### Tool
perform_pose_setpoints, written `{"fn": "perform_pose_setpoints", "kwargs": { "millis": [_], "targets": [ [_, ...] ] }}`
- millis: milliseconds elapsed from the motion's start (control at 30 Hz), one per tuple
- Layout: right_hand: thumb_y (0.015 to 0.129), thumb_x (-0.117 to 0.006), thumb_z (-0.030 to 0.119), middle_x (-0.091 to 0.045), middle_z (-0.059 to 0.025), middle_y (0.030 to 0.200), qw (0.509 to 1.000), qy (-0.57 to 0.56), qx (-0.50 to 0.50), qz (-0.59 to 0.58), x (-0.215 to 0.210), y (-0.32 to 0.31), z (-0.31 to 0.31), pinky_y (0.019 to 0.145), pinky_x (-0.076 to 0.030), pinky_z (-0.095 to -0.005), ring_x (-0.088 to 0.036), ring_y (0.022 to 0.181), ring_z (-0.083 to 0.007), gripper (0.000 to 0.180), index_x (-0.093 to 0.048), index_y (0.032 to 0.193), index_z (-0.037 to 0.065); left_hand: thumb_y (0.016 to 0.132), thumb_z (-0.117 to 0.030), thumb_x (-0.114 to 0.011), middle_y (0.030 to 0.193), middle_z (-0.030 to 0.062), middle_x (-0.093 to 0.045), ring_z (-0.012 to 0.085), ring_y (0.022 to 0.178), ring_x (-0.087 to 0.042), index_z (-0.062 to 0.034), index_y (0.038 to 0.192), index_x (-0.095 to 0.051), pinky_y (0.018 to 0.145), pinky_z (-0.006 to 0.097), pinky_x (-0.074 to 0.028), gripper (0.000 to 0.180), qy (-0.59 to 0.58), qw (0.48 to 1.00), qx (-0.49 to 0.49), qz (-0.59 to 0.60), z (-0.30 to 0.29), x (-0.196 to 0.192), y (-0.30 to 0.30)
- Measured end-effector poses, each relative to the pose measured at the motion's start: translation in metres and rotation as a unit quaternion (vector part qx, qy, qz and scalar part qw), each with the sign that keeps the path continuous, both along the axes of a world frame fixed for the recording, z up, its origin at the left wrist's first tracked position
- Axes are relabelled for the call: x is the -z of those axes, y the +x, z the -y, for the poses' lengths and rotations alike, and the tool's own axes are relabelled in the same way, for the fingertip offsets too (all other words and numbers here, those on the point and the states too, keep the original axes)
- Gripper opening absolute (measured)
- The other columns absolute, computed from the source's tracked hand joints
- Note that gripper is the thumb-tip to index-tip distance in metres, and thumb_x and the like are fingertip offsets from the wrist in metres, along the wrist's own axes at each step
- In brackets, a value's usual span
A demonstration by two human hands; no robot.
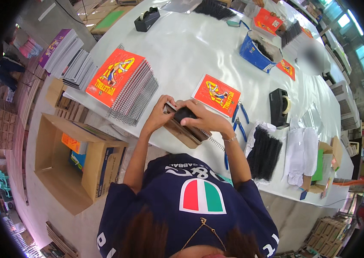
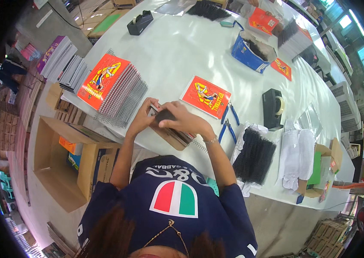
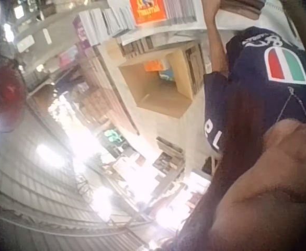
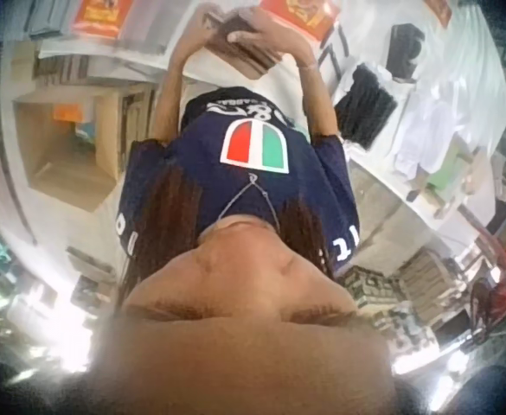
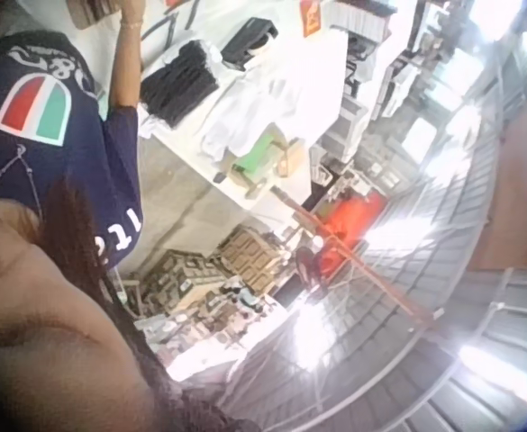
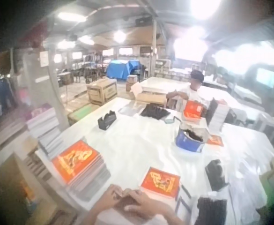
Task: The person manually binds notebooks by sliding a spiral spine through pre-punched holes and then uses pliers to trim and crimp the ends of the spines.
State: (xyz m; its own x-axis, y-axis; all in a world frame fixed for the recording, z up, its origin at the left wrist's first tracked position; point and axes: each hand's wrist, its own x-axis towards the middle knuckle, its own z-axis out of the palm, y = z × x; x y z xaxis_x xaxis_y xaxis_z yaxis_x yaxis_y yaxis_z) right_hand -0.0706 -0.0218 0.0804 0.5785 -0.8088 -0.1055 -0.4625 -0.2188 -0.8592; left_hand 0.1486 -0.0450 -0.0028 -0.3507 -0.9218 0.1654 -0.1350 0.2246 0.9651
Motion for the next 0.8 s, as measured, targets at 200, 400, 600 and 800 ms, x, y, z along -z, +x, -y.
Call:
{"fn": "perform_pose_setpoints", "kwargs": {
  "millis": [200,400,600,800],
  "targets": [
    [0.090,-0.064,0.049,-0.057,-0.0165,0.117,0.971,-0.025,0.112,-0.211,0.032,-0.002,0.023,0.101,-0.039,-0.0389,-0.051,0.117,-0.0320,0.057,-0.052,0.125,0.006,0.075,0.000,-0.070,0.105,0.0037,-0.047,0.0177,0.114,-0.045,-0.0066,0.104,-0.050,0.103,0.030,-0.033,0.036,0.052,0.996,0.046,-0.050,0.004,-0.002,0.002],
    [0.096,-0.053,0.047,-0.056,-0.0192,0.121,0.992,-0.116,-0.049,-0.007,0.021,0.006,0.020,0.102,-0.040,-0.0389,-0.053,0.116,-0.0338,0.052,-0.052,0.127,0.005,0.081,0.000,-0.071,0.107,0.0030,-0.048,0.0164,0.121,-0.044,-0.0086,0.112,-0.047,0.110,0.033,-0.031,0.040,0.120,0.981,0.054,-0.145,0.009,0.004,0.006],
    [0.091,-0.051,0.061,-0.056,-0.0251,0.123,0.998,-0.039,0.049,-0.028,0.021,0.018,0.022,0.099,-0.043,-0.0492,-0.052,0.116,-0.0468,0.061,-0.055,0.129,0.013,0.087,-0.006,-0.069,0.109,0.0022,-0.050,0.0168,0.118,-0.048,-0.0089,0.116,-0.048,0.103,0.032,-0.038,0.036,0.174,0.970,0.062,-0.158,0.009,0.009,0.010],
    [0.096,-0.046,0.052,-0.059,-0.0172,0.115,0.868,-0.175,0.193,-0.422,0.012,0.027,0.037,0.087,-0.046,-0.0497,-0.059,0.100,-0.0360,0.053,-0.060,0.121,0.007,0.088,-0.002,-0.063,0.114,0.0021,-0.052,0.0140,0.111,-0.050,-0.0082,0.122,-0.049,0.098,0.029,-0.040,0.037,0.157,0.971,0.056,-0.172,0.012,0.007,0.012]
  ]
}}
